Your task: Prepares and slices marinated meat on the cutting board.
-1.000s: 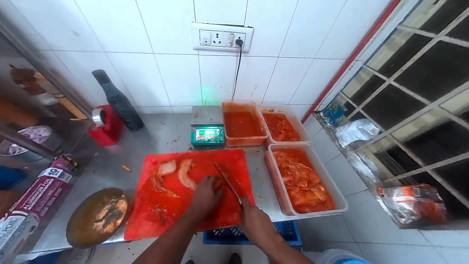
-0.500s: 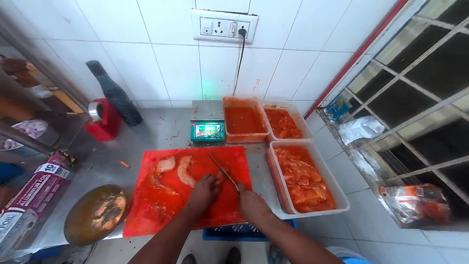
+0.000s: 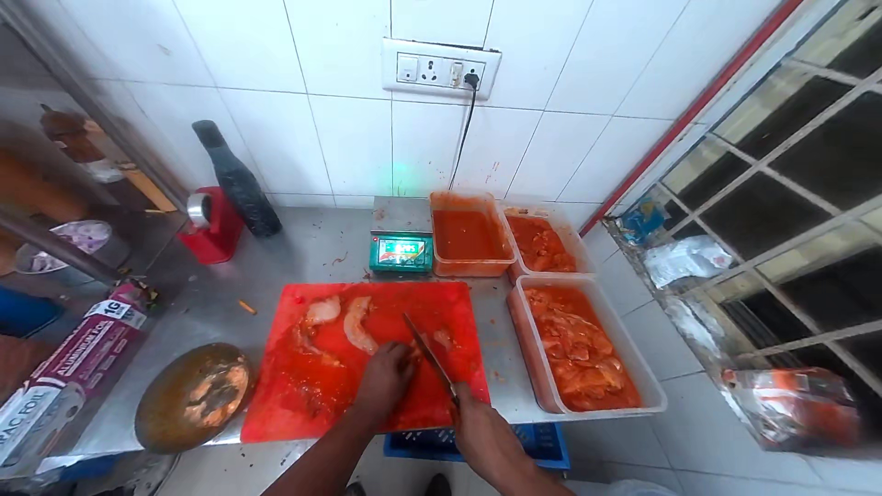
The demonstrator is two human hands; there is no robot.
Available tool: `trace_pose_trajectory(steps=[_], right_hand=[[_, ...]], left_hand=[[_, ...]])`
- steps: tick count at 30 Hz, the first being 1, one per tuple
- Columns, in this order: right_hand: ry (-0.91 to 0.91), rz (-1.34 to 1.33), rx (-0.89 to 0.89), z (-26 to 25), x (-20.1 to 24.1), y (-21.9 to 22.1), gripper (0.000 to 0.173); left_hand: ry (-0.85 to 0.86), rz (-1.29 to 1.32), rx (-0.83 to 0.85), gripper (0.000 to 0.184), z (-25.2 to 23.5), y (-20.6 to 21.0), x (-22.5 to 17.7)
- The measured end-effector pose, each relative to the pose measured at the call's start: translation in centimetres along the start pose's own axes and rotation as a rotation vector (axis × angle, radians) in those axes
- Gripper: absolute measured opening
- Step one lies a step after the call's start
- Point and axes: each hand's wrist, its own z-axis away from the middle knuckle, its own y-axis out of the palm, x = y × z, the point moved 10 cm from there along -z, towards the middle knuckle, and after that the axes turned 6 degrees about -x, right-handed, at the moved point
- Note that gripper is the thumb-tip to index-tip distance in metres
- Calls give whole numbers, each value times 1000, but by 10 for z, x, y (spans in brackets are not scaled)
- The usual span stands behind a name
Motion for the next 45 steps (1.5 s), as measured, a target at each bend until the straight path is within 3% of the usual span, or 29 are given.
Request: trace_pose_trajectory(steps=[5, 12, 17, 20, 24, 31, 37, 42, 45], right_hand=[[46, 63, 85, 23, -6, -11, 38], [5, 62, -3, -30, 25, -4, 45], [103, -133, -39, -2, -31, 4, 45], [104, -169, -46, 7, -47, 3, 48], [59, -165, -86, 16, -33, -17, 41], [9, -35, 13, 16, -2, 10, 37], [65, 47, 127, 42, -8, -8, 39], [14, 82, 34, -20, 18, 2, 48], [26, 27, 45, -11, 13, 3, 46]], left_hand=[[-18, -2, 51, 34, -5, 1, -2], [-59, 4, 113, 34, -3, -5, -1], [-184, 147, -86, 33, 2, -22, 15], [-123, 147, -19, 38, -7, -9, -5], [-116, 56, 92, 41, -14, 0, -13], [-150, 60, 3, 30, 10, -5, 6], [-181, 45, 41, 32, 5, -3, 2], [-141, 3, 142, 33, 5, 2, -3], [-198, -6, 96, 30, 6, -13, 10]])
